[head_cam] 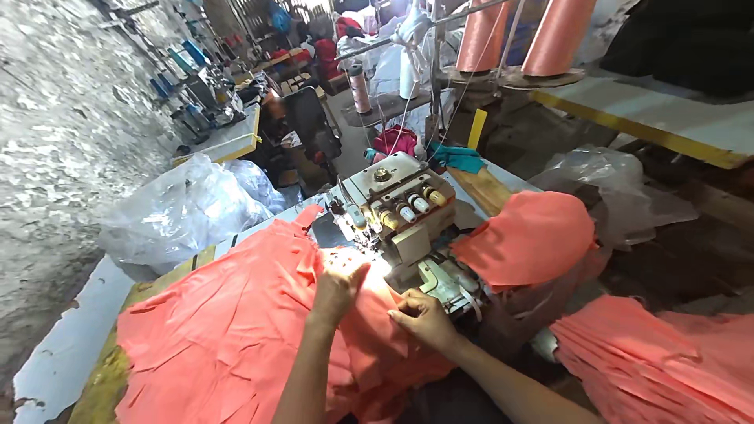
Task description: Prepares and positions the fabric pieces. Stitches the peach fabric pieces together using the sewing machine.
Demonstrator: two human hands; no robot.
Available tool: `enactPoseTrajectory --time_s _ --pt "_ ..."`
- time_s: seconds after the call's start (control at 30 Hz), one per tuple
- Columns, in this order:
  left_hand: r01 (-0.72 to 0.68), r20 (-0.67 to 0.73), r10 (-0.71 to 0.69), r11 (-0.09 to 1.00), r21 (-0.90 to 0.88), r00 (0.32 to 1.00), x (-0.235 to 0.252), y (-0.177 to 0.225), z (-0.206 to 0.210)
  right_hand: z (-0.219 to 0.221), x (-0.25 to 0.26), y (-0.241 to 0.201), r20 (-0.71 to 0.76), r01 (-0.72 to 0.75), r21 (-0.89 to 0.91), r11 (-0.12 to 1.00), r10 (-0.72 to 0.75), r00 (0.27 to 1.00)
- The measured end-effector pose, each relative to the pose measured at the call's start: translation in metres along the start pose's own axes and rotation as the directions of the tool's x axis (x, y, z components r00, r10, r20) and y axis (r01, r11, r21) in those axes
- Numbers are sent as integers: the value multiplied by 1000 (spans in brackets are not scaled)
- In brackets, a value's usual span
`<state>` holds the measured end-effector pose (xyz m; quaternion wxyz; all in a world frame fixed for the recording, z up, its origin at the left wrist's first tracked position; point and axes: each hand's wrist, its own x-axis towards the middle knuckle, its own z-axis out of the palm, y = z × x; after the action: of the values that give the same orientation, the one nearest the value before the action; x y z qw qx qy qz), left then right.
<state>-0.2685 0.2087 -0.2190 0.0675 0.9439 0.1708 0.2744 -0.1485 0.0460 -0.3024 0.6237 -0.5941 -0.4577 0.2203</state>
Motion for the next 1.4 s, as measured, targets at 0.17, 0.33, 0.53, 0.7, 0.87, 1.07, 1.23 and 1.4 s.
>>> enactPoseTrajectory --time_s 0.17,0.33,0.53,0.7,0.87,1.07,1.23,1.4 --pt "92 -22 -89 942 322 996 -15 51 10 -15 -8 2 -38 113 -79 990 -116 992" --pt "297 19 -304 941 165 952 -16 53 21 -14 2 -9 -78 203 -131 970 -214 974" --pt "835 -251 -801 546 66 544 -93 -13 -33 -12 56 -55 117 -131 -152 980 149 982" --pt "876 -84 -873 481 26 481 -190 -5 -27 -31 45 -52 247 -264 -75 962 274 929" --pt "710 -528 -767 595 -376 363 -210 19 -73 -65 4 -10 490 -318 -315 894 440 753" --pt "818 -494 -710 575 5 502 -121 -66 -151 -25 -27 -2 543 -175 69 982 110 833" --pt "407 -437 -380 913 -34 815 -65 26 -40 -2 -35 -2 497 -384 363 849 172 850" --pt "278 -456 -218 958 69 863 -73 52 48 -24 -37 -36 500 -285 138 948 182 847"
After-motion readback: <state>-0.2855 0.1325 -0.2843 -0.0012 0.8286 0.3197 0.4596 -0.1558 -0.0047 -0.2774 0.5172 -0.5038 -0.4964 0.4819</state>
